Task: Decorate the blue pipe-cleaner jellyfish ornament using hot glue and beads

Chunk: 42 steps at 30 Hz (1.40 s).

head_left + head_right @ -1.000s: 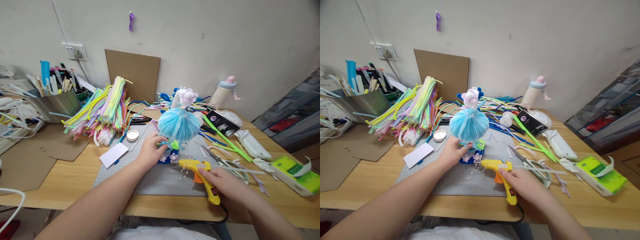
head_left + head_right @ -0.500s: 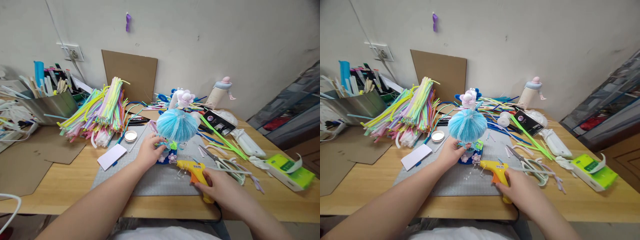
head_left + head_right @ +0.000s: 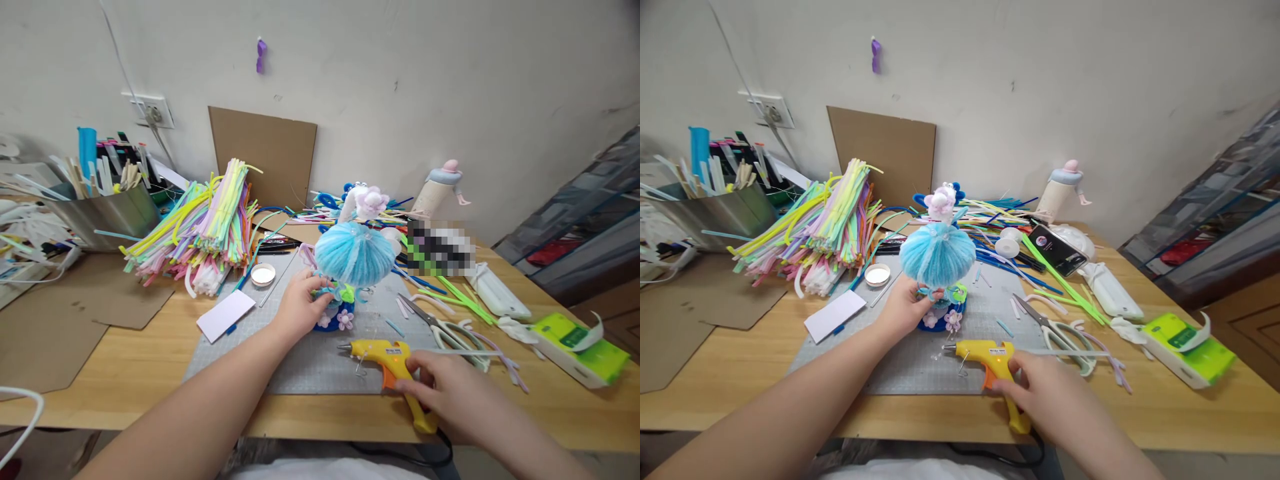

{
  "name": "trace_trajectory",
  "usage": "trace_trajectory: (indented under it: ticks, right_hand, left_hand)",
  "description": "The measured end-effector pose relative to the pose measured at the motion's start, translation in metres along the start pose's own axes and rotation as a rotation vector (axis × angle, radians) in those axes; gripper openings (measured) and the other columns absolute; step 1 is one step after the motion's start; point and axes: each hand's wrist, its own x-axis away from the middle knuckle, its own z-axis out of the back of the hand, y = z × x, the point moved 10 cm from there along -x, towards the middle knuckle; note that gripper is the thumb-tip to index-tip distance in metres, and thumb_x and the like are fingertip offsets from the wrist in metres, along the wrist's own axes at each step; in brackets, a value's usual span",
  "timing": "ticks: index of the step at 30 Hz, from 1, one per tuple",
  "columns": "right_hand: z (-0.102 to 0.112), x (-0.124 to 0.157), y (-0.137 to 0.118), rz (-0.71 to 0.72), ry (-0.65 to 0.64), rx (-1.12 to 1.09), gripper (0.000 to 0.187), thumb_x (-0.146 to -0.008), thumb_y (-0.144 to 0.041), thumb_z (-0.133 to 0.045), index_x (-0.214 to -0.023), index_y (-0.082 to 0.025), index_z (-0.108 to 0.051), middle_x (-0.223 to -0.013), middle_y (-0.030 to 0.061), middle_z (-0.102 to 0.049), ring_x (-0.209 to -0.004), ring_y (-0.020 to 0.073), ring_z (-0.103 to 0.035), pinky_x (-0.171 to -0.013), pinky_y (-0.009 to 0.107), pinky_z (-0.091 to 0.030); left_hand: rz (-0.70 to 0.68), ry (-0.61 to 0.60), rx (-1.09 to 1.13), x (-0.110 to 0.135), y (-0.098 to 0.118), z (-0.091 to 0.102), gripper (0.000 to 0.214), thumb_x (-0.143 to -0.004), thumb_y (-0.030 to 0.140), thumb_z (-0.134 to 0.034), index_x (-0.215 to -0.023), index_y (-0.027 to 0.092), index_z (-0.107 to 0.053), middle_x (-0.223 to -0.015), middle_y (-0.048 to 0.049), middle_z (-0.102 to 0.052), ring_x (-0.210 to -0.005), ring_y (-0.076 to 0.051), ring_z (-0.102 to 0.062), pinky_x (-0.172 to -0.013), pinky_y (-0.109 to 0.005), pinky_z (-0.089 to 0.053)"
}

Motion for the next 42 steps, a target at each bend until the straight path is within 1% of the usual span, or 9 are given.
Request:
trace_trajectory:
  ticks: [2, 6, 9, 12, 16, 22, 29, 35, 42]
  right_hand:
    - [0.018, -0.005, -0.016, 0.049, 0.088, -0.047, 0.027, -0.082, -0.047, -0.052, -0.070, -0.025, -0.062, -0.066, 0.0018, -0.066, -0.062, 0.0198, -0.058, -0.054, 0.028, -0.033]
    - [0.052, -0.022, -0.058, 0.273, 0.308, -0.207, 0.018, -0.084, -0.038, -0.053, -0.085, -0.026, -0.065, -0.078, 0.0026, -0.066, -0.070, 0.0191, -0.058, -0.061, 0.029, -0.041]
    - [0.059, -0.040, -0.086, 0.417, 0.397, -0.192, 0.015, -0.084, -0.031, -0.053, -0.086, -0.023, -0.065, -0.080, 0.0040, -0.064, -0.068, 0.0177, -0.056, -0.062, 0.029, -0.041]
    - [0.058, -0.057, -0.101, 0.471, 0.452, -0.153, 0.015, -0.082, -0.029, -0.053, -0.080, -0.020, -0.064, -0.080, 0.0049, -0.064, -0.064, 0.0166, -0.053, -0.059, 0.028, -0.039]
    - [0.054, -0.070, -0.098, 0.456, 0.476, -0.171, 0.016, -0.081, -0.029, -0.054, -0.074, -0.018, -0.064, -0.074, 0.0036, -0.064, -0.059, 0.0151, -0.052, -0.056, 0.027, -0.039]
    - [0.047, -0.075, -0.087, 0.455, 0.507, -0.245, 0.012, -0.079, -0.022, -0.057, -0.083, -0.018, -0.068, -0.079, 0.0043, -0.067, -0.062, 0.0156, -0.056, -0.055, 0.025, -0.041]
    - [0.036, -0.081, -0.088, 0.507, 0.464, -0.275, 0.015, -0.080, -0.021, -0.057, -0.088, -0.020, -0.069, -0.085, 0.0060, -0.069, -0.077, 0.0206, -0.062, -0.064, 0.029, -0.045]
    - [0.030, -0.086, -0.083, 0.516, 0.455, -0.290, 0.016, -0.080, -0.022, -0.056, -0.091, -0.021, -0.068, -0.087, 0.0063, -0.069, -0.085, 0.0232, -0.063, -0.074, 0.033, -0.046]
    - [0.031, -0.084, -0.085, 0.481, 0.465, -0.218, 0.014, -0.080, -0.020, -0.056, -0.087, -0.020, -0.068, -0.084, 0.0072, -0.067, -0.083, 0.0226, -0.062, -0.073, 0.032, -0.046]
  left_hand:
    - [0.007, -0.008, 0.003, 0.000, -0.001, -0.001, 0.008, -0.076, 0.022, -0.064, -0.081, 0.021, -0.070, -0.092, -0.0040, -0.064, -0.093, -0.020, -0.058, -0.084, -0.033, -0.044]
    - [-0.003, 0.003, -0.010, -0.001, 0.002, 0.000, 0.008, -0.076, 0.022, -0.064, -0.081, 0.021, -0.070, -0.094, -0.0047, -0.064, -0.095, -0.020, -0.058, -0.084, -0.033, -0.044]
    - [-0.040, 0.004, -0.043, -0.001, 0.006, 0.000, 0.008, -0.077, 0.022, -0.063, -0.082, 0.021, -0.069, -0.094, -0.0050, -0.064, -0.096, -0.021, -0.058, -0.085, -0.034, -0.044]
    - [-0.113, 0.000, -0.096, 0.000, 0.013, -0.001, 0.009, -0.078, 0.021, -0.063, -0.084, 0.020, -0.069, -0.096, -0.0058, -0.065, -0.098, -0.021, -0.057, -0.087, -0.035, -0.043]
    - [-0.199, 0.023, -0.158, 0.001, 0.019, 0.000, 0.008, -0.079, 0.021, -0.061, -0.084, 0.020, -0.067, -0.095, -0.0060, -0.065, -0.097, -0.022, -0.057, -0.087, -0.036, -0.044]
    - [-0.237, 0.017, -0.214, 0.001, 0.022, 0.000, 0.010, -0.080, 0.021, -0.059, -0.087, 0.021, -0.066, -0.098, -0.0058, -0.064, -0.096, -0.021, -0.056, -0.086, -0.037, -0.044]
    - [-0.267, -0.021, -0.328, 0.001, 0.023, -0.006, 0.012, -0.080, 0.022, -0.058, -0.089, 0.021, -0.066, -0.100, -0.0075, -0.062, -0.100, -0.025, -0.054, -0.086, -0.039, -0.043]
    - [-0.288, -0.002, -0.352, 0.002, 0.025, -0.008, 0.014, -0.078, 0.022, -0.059, -0.091, 0.020, -0.064, -0.101, -0.0067, -0.064, -0.096, -0.024, -0.054, -0.085, -0.039, -0.044]
    - [-0.317, -0.004, -0.389, 0.004, 0.026, -0.010, 0.012, -0.081, 0.023, -0.057, -0.091, 0.021, -0.064, -0.101, -0.0066, -0.064, -0.098, -0.025, -0.054, -0.084, -0.039, -0.043]
